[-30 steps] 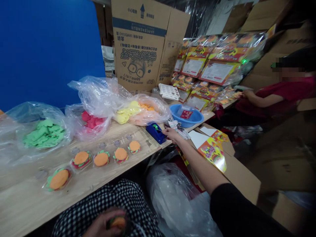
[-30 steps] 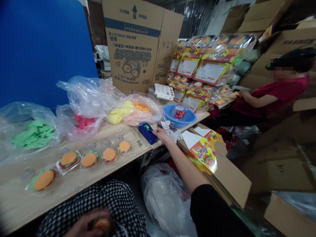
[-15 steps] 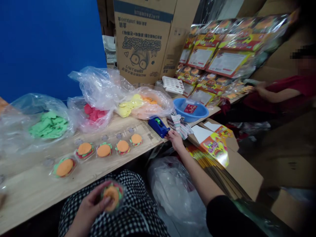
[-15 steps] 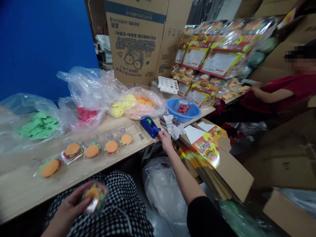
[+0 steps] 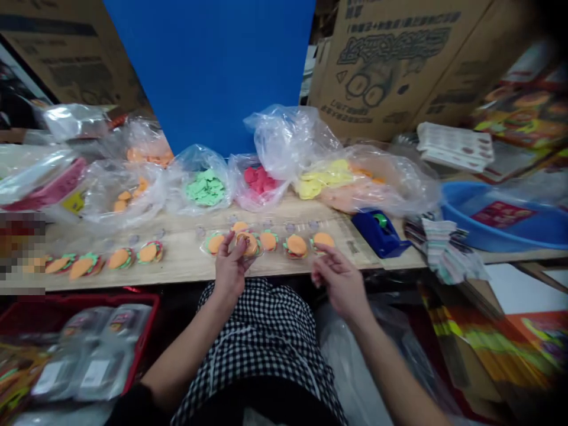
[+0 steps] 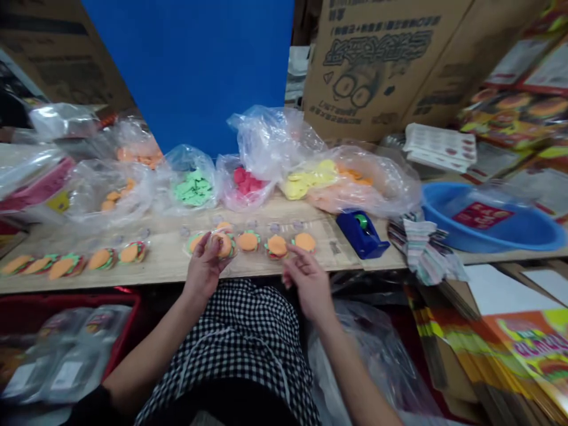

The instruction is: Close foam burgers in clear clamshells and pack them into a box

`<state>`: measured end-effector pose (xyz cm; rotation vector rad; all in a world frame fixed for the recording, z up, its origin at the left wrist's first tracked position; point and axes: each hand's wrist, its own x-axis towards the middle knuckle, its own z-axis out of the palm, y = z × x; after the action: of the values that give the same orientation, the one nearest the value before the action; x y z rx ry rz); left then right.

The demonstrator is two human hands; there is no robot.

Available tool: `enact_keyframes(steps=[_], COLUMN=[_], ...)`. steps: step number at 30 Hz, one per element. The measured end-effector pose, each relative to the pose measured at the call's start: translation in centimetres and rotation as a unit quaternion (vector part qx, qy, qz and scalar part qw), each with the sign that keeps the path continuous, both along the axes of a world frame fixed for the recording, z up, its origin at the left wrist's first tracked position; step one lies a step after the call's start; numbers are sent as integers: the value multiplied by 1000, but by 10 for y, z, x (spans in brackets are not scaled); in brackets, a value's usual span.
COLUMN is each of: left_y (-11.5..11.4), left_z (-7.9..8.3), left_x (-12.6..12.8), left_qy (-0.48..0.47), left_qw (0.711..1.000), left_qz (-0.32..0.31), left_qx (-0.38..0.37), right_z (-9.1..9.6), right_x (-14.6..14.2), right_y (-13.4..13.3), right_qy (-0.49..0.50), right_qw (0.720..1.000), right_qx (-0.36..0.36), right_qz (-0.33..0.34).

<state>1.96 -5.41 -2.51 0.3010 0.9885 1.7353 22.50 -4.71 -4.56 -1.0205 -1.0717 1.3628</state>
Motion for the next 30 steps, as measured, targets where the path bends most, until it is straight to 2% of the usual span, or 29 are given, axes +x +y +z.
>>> enact_keyframes(steps=[2, 4, 8, 12, 17, 19, 22, 24, 27, 30], left_y=[-2, -5, -16, -27, -38, -42, -46, -48, -46, -45], left_z=[-2, -4, -6, -6, -4, -3, -4, -3, -1, 1], left_x=[2, 4, 3, -1, -11, -17, -30, -38, -47, -52], left_qy=[-11, -20, -30, -33, -58, -74, -83, -73, -51, -45], left_qw=[1000, 999, 997, 996, 993, 990, 983, 979, 972, 964], left_qz=[23, 40, 70, 81, 94, 115, 156, 182, 217, 255], left_qx=[12, 21, 25, 33, 39, 38, 54, 65, 66, 52], right_z=[7, 4, -13, -23, -26, -28, -28, -25, -17, -14], right_x=[-48, -86, -128, -141, -147, -149, -148, -148, -156, -174], right_y=[-16, -26, -29, -27, -28, -29, -32, -35, -36, -30], right_qy=[30, 45, 35, 5, 4, -10, -88, -164, -248, -269], right_qw=[999, 997, 998, 998, 996, 995, 987, 969, 933, 917], right_qx=[18, 43, 60, 70, 76, 89, 131, 182, 258, 263], right_qz=[33, 36, 8, -7, 37, 35, -22, -37, 27, 131])
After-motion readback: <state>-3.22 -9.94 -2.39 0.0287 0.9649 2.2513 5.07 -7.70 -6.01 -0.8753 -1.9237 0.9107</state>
